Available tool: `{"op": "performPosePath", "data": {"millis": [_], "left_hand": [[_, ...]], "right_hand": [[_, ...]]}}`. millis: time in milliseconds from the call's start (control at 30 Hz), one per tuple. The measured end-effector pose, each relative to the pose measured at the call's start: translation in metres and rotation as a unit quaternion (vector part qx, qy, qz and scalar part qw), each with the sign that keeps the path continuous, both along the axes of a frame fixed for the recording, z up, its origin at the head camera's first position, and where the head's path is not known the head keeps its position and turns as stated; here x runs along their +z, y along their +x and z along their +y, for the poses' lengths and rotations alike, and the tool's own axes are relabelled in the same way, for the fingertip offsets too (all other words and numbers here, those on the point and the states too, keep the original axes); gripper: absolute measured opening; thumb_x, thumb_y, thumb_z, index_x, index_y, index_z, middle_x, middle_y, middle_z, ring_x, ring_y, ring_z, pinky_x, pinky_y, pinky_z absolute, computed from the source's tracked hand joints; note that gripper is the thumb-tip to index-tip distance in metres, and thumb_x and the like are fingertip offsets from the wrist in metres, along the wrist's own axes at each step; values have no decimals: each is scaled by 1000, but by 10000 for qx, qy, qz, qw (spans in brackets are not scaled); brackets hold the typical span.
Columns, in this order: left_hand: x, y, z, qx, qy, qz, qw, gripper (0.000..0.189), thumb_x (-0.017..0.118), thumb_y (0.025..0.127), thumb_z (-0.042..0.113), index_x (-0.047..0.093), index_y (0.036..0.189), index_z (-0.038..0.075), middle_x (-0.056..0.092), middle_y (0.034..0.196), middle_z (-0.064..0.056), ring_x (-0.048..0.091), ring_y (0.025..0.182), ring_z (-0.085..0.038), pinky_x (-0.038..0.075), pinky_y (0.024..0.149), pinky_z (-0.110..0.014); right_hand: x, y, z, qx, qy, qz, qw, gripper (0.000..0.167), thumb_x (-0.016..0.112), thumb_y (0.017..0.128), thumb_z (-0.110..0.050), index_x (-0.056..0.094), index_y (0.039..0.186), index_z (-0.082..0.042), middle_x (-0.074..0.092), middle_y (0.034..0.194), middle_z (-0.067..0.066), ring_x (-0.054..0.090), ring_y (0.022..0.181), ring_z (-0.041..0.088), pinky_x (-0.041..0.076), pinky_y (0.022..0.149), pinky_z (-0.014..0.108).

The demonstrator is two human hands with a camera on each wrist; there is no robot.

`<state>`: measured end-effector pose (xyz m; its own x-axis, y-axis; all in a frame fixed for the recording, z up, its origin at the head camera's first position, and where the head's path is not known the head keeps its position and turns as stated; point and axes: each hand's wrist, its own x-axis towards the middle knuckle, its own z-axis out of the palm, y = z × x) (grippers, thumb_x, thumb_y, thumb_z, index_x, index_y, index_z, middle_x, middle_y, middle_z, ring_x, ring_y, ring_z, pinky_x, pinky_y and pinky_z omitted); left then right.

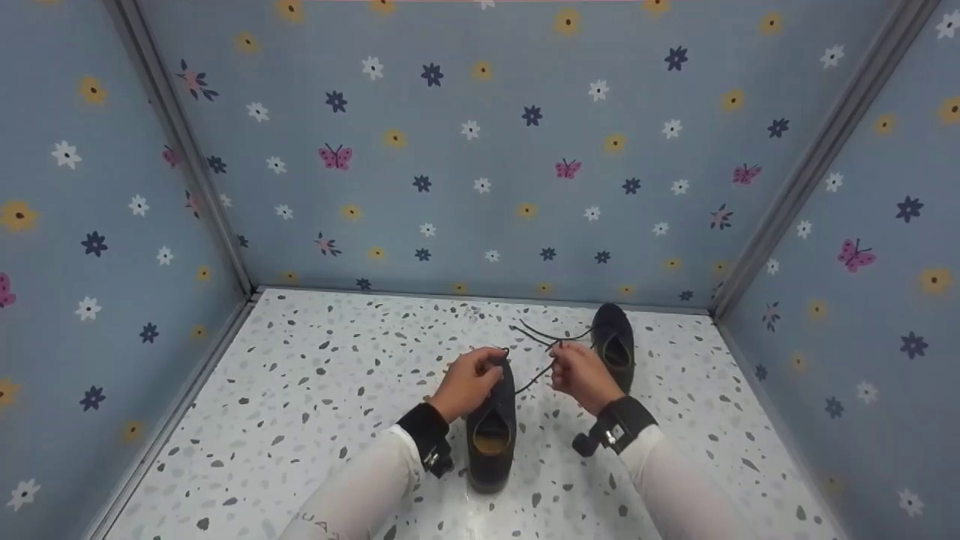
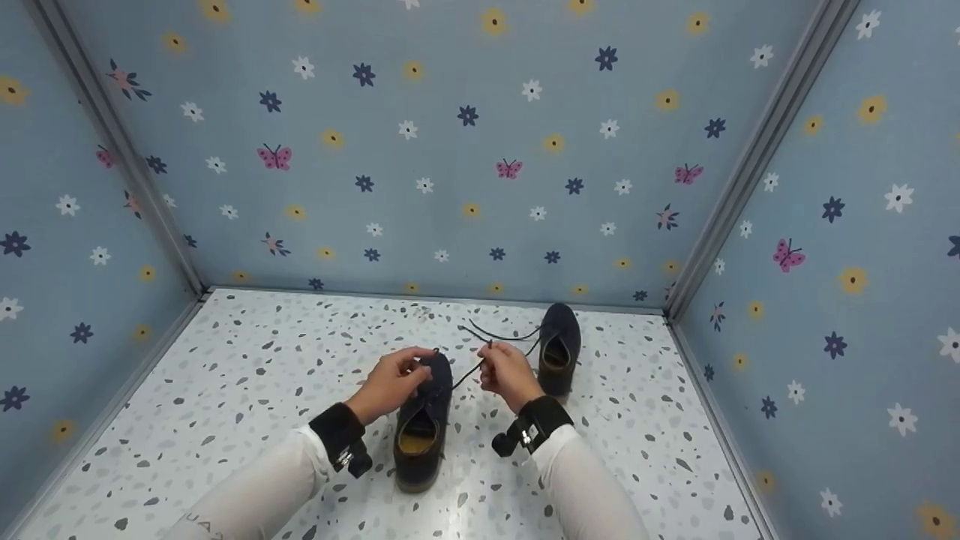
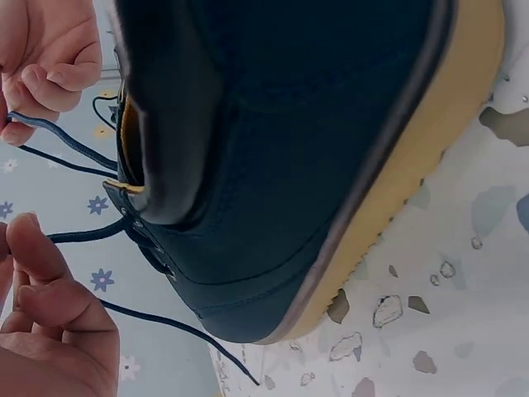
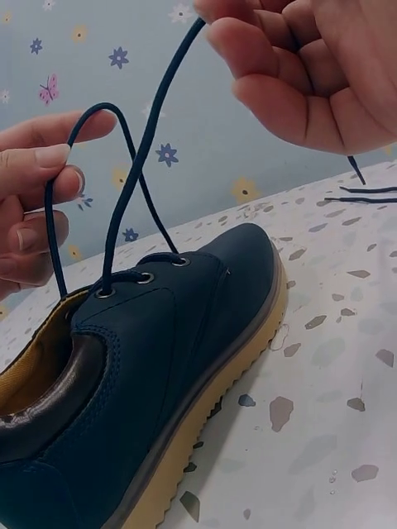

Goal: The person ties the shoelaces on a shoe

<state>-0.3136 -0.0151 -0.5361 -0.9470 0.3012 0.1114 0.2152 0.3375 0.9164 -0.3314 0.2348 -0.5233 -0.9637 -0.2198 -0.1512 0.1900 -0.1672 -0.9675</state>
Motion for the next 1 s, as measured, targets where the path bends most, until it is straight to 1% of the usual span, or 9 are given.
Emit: {"op": "performPosePath", "data": {"millis": [100, 200, 300, 367, 533, 667, 800, 900, 1000], "left_hand": [[1, 0, 2, -144, -127, 69, 9998, 34, 57, 107, 19, 65, 140, 16, 75, 107, -11, 65, 81, -14, 54, 76, -33], [1, 0, 3, -305, -193, 169, 9992, 32, 57, 107, 18, 68, 137, 19, 75, 122, -10, 70, 96, -17, 56, 85, -38], [0, -2, 4, -484, -322, 229, 9980, 30, 58, 107, 18, 72, 133, 22, 72, 133, -4, 71, 111, -19, 56, 97, -42], [1, -3, 4, -623, -464, 242, 9967, 29, 58, 106, 18, 73, 131, 22, 72, 135, -2, 71, 117, -20, 55, 102, -43], [8, -10, 4, -870, -856, 284, 9921, 26, 59, 106, 19, 76, 125, 22, 74, 130, 1, 70, 117, -21, 55, 104, -44], [13, -12, 5, -914, -995, 339, 9903, 22, 61, 105, 18, 77, 119, 20, 76, 122, -1, 72, 111, -19, 56, 100, -42], [15, -12, 6, -998, -890, 407, 9902, 18, 62, 104, 16, 76, 116, 18, 77, 117, -2, 73, 107, -19, 58, 96, -40], [15, -13, 7, -1156, -762, 487, 9892, 20, 63, 104, 17, 77, 118, 17, 78, 119, 0, 73, 108, -17, 58, 95, -38], [14, -16, 6, -1296, -676, 487, 9881, 21, 64, 104, 18, 78, 120, 17, 78, 120, 3, 73, 108, -14, 59, 94, -35]], "right_hand": [[0, 0, 0, 16, 76, 15, 10000, 18, 46, 110, -16, 57, 100, -7, 49, 70, -3, 49, 63, 13, 46, 65, 30], [0, -1, 0, 17, 192, 5, 9998, 16, 47, 110, -16, 57, 102, -6, 49, 71, -3, 49, 64, 13, 45, 65, 30], [-1, -2, 1, 31, 320, -18, 9995, 16, 47, 109, -15, 57, 104, -5, 48, 71, -3, 48, 64, 13, 45, 65, 30], [-1, -2, 2, 48, 380, -29, 9993, 15, 47, 109, -15, 58, 105, -5, 48, 72, -3, 49, 65, 13, 46, 66, 30], [0, -3, 5, 43, 477, 1, 9989, 17, 48, 109, -15, 59, 109, -2, 48, 73, -2, 49, 65, 14, 50, 68, 32], [2, -3, 7, -15, 507, 81, 9987, 15, 48, 107, -12, 59, 109, -3, 47, 73, -2, 47, 63, 14, 48, 66, 31], [3, -4, 10, -69, 357, 112, 9993, 12, 47, 107, -8, 58, 104, -5, 45, 72, -2, 43, 63, 13, 43, 62, 29], [3, -4, 12, -131, 163, 92, 9997, 14, 48, 108, -12, 58, 102, -5, 44, 72, -2, 42, 64, 13, 41, 62, 29], [4, -4, 15, -201, 75, 82, 9997, 20, 48, 110, -18, 59, 100, -4, 46, 73, -1, 44, 65, 14, 41, 63, 30]]}}
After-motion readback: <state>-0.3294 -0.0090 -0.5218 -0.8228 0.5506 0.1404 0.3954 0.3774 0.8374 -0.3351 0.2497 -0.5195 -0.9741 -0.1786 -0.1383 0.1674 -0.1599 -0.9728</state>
